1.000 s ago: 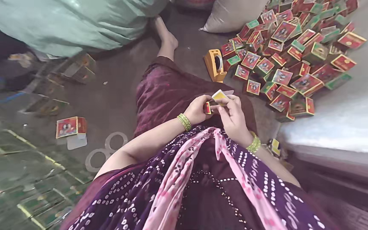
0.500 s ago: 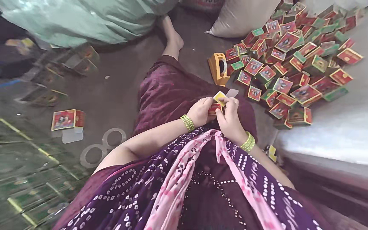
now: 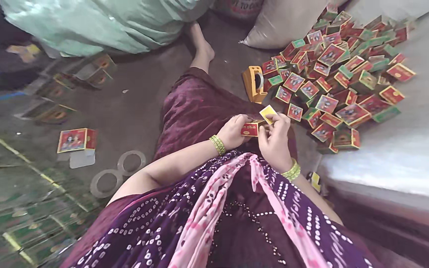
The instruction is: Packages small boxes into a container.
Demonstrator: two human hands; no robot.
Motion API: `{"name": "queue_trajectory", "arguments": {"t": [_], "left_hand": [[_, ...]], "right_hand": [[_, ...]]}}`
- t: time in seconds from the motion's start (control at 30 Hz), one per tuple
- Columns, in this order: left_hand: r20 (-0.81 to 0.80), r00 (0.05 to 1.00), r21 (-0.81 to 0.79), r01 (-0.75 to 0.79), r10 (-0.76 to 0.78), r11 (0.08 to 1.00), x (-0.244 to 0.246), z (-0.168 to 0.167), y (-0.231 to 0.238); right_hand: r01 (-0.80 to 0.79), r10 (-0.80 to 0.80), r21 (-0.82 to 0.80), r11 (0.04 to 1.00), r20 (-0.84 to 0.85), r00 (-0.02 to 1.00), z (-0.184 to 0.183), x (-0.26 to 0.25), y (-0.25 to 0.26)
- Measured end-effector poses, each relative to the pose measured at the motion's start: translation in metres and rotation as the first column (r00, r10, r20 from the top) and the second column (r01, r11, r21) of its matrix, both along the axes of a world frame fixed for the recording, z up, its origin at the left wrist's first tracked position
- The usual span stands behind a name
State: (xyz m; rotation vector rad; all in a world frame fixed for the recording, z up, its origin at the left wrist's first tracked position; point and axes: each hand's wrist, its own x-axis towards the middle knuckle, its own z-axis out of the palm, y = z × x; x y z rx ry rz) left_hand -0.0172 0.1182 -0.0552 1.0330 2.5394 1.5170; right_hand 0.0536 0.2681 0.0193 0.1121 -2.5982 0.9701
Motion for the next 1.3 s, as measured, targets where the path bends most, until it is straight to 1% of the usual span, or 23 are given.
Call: {"name": "queue_trajectory", "arguments": {"t": [0.07,0.13,0.17,0.23,0.33,0.4,0.5,0.53,0.57,0.6,0.67,0.7,0.73,0.77,0.87,0.93,0.97,1.03,1.07,1.1,1.17,1.23,1.3], "left_hand": [[-0.044,0.999,0.025,0.025,-0.023,0.999,0.002,-0.003,0.000],[-0.102,0.994,0.067,0.031,-0.025,0.997,0.003,-0.007,0.000],[-0.124,0.992,0.081,0.030,-0.020,0.996,0.004,-0.007,-0.001],[-0.123,0.992,0.093,0.033,-0.021,0.995,0.004,-0.006,-0.002],[-0.067,0.997,0.082,0.035,-0.029,0.996,0.004,-0.002,-0.001],[-0.061,0.998,0.077,0.038,-0.033,0.996,0.004,0.002,0.000],[-0.090,0.996,0.084,0.026,-0.019,0.996,0.004,-0.001,0.000],[-0.086,0.996,0.091,0.017,-0.009,0.996,0.002,-0.002,-0.001],[-0.081,0.997,0.103,0.010,-0.001,0.995,0.000,-0.003,-0.002],[-0.076,0.997,0.116,0.006,0.003,0.993,0.000,-0.004,-0.002],[-0.011,1.000,0.138,0.021,-0.019,0.990,-0.001,-0.006,-0.001],[0.043,0.998,0.164,0.031,-0.039,0.986,-0.001,-0.007,-0.001],[0.119,0.991,0.186,0.042,-0.065,0.982,0.000,-0.008,-0.001],[0.177,0.980,0.223,0.051,-0.092,0.973,-0.001,-0.008,-0.001],[0.227,0.961,0.360,0.070,-0.160,0.930,-0.003,-0.015,-0.004],[0.312,0.928,0.406,0.064,-0.204,0.912,-0.004,-0.016,-0.008],[0.369,0.901,0.415,0.061,-0.229,0.908,-0.005,-0.014,-0.010],[0.435,0.856,0.445,0.064,-0.278,0.893,-0.004,-0.011,-0.011],[0.440,0.846,0.456,0.077,-0.300,0.887,-0.003,-0.010,-0.010],[0.437,0.841,0.461,0.096,-0.319,0.882,-0.002,-0.010,-0.010],[0.421,0.836,0.471,0.130,-0.352,0.872,-0.001,-0.011,-0.009],[0.416,0.833,0.469,0.147,-0.364,0.871,0.000,-0.010,-0.010],[0.437,0.819,0.468,0.146,-0.372,0.872,0.001,-0.007,-0.012]], "right_hand": [[-0.012,0.009,0.089,0.996,0.037,0.999,-0.004,0.004,-0.007],[-0.045,0.039,0.101,0.994,0.057,0.998,-0.009,0.005,-0.011],[-0.068,0.063,0.069,0.995,0.066,0.996,-0.010,0.004,-0.010],[-0.115,0.119,-0.053,0.992,0.090,0.989,-0.008,0.002,-0.006],[-0.137,0.154,-0.217,0.967,0.066,0.986,-0.005,-0.001,0.001],[-0.116,0.129,-0.233,0.965,0.041,0.991,-0.003,0.000,0.003],[0.002,-0.001,-0.165,0.986,0.010,1.000,0.006,0.004,0.006],[0.021,-0.022,-0.156,0.988,-0.002,1.000,0.012,0.005,0.008],[0.016,-0.015,-0.184,0.983,0.005,1.000,0.018,0.004,0.009],[-0.023,0.030,-0.251,0.968,0.024,0.999,0.023,0.004,0.009],[-0.164,0.197,-0.398,0.903,0.043,0.979,0.028,0.003,0.008],[-0.241,0.278,-0.419,0.876,0.029,0.960,0.027,0.002,0.006],[-0.300,0.330,-0.396,0.868,0.009,0.944,0.027,0.001,0.005],[-0.322,0.336,-0.333,0.886,-0.014,0.942,0.027,0.001,0.005],[-0.236,0.206,-0.162,0.958,-0.182,0.961,0.034,-0.002,0.018],[-0.201,0.150,-0.163,0.966,-0.283,0.947,0.038,-0.007,0.033],[-0.204,0.147,-0.177,0.963,-0.291,0.945,0.039,-0.008,0.039],[-0.224,0.167,-0.210,0.952,-0.255,0.952,0.039,-0.005,0.042],[-0.225,0.179,-0.185,0.957,-0.233,0.956,0.037,-0.003,0.041],[-0.223,0.195,-0.119,0.968,-0.206,0.959,0.035,0.000,0.039],[-0.198,0.208,0.080,0.977,-0.156,0.965,0.027,0.002,0.035],[-0.181,0.215,0.252,0.951,-0.112,0.970,0.019,0.001,0.036],[-0.205,0.232,0.285,0.936,-0.063,0.971,0.015,-0.004,0.043]]}}
